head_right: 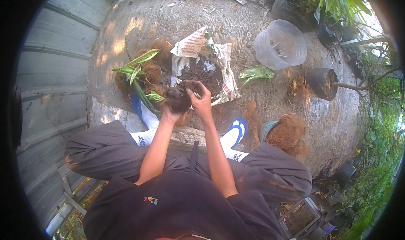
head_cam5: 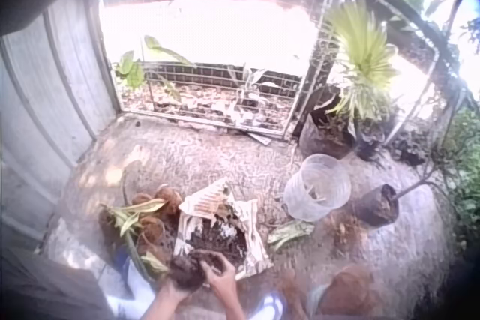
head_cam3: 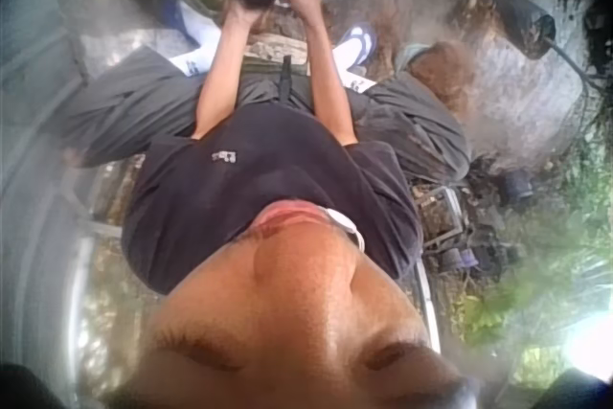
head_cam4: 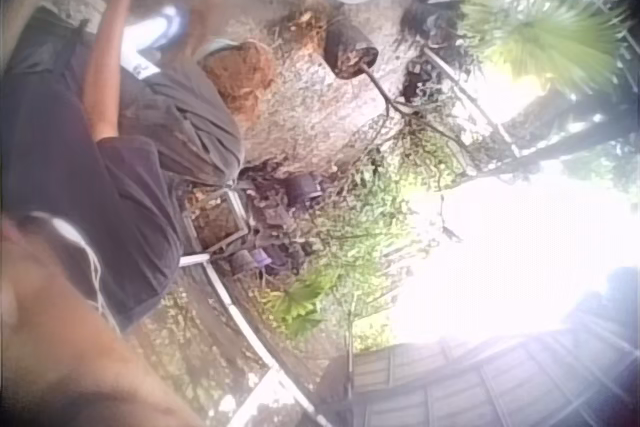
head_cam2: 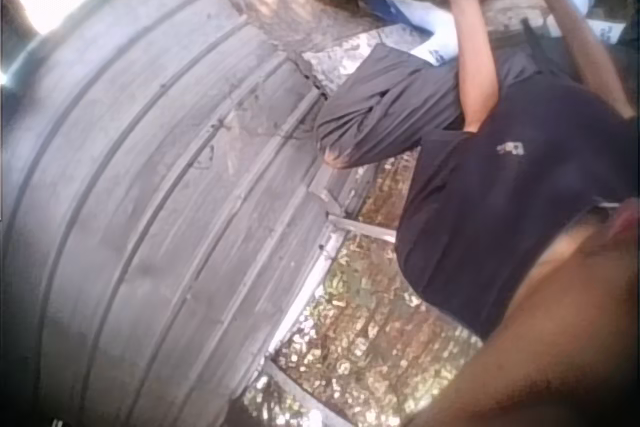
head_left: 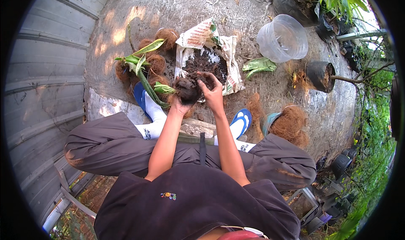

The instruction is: The person sits on the ground and packs soil around small plant seedlings by hand. They then wrap the soil ball with coconut coir to form a compact planting unit.

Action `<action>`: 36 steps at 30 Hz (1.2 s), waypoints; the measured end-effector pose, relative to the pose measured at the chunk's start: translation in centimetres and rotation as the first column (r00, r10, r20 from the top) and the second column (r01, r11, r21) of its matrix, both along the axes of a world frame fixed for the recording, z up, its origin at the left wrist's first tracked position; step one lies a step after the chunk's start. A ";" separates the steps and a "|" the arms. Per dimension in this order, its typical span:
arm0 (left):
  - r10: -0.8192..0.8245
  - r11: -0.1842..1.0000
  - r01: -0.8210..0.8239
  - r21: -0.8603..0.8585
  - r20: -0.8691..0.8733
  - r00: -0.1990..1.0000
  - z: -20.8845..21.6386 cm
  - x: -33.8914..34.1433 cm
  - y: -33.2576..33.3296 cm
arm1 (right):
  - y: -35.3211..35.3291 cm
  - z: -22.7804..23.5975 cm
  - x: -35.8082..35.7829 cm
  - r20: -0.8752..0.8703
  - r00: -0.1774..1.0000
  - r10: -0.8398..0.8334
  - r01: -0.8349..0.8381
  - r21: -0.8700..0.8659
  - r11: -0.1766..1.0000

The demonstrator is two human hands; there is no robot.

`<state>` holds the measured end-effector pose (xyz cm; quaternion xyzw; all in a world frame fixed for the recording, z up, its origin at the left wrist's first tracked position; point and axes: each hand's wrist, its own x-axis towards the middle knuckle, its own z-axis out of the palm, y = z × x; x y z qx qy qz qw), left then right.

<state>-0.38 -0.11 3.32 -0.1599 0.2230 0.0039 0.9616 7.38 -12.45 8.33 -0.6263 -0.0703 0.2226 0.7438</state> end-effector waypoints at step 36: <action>0.375 0.408 0.245 0.879 -0.407 0.833 -0.3 0.1 -3.5 | 1.3 -4.9 -2.0 -0.462 0.877 -0.134 0.196 0.090 0.976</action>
